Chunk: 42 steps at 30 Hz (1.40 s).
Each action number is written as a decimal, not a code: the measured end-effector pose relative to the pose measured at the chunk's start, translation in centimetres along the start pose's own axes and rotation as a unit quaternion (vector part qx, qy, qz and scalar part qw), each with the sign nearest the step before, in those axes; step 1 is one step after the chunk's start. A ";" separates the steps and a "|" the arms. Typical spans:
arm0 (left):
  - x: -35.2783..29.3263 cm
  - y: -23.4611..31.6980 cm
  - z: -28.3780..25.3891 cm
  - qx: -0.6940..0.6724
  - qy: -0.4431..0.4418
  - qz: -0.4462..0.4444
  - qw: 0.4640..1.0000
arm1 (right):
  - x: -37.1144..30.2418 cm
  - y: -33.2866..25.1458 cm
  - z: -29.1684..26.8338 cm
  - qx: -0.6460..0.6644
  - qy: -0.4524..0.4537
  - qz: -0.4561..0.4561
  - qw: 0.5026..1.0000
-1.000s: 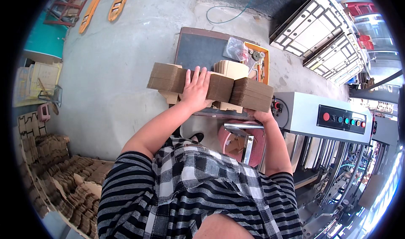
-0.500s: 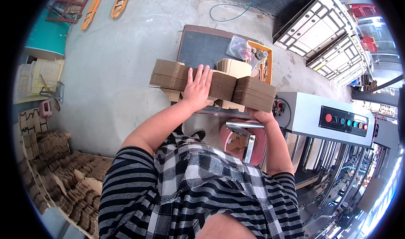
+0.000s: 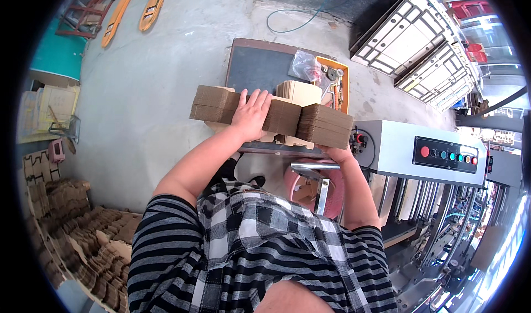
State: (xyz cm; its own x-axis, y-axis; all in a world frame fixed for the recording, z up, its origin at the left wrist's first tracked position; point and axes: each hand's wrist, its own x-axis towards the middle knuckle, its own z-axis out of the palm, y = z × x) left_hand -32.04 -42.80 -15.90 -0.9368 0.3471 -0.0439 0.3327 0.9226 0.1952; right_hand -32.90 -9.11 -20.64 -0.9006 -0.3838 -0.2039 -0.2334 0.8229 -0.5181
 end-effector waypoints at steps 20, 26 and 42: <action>0.1 -0.6 0.1 -0.038 0.001 0.012 0.999 | 2.3 -19.3 -11.8 -0.084 0.095 0.070 0.989; 0.0 -0.7 0.6 -0.038 0.028 0.020 0.999 | 4.6 -21.2 -10.4 -0.266 -0.005 0.135 0.954; -0.1 -0.6 0.3 -0.039 0.027 0.021 0.999 | 3.8 -18.0 -10.4 -0.193 0.028 0.104 0.975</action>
State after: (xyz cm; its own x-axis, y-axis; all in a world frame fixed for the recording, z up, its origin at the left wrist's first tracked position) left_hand -32.18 -43.36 -16.31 -0.9273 0.3739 0.0182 0.3644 0.8905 0.2725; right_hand -35.93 -21.05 -3.43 -0.9595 -0.1768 -0.2192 -0.1541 0.9812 -0.1165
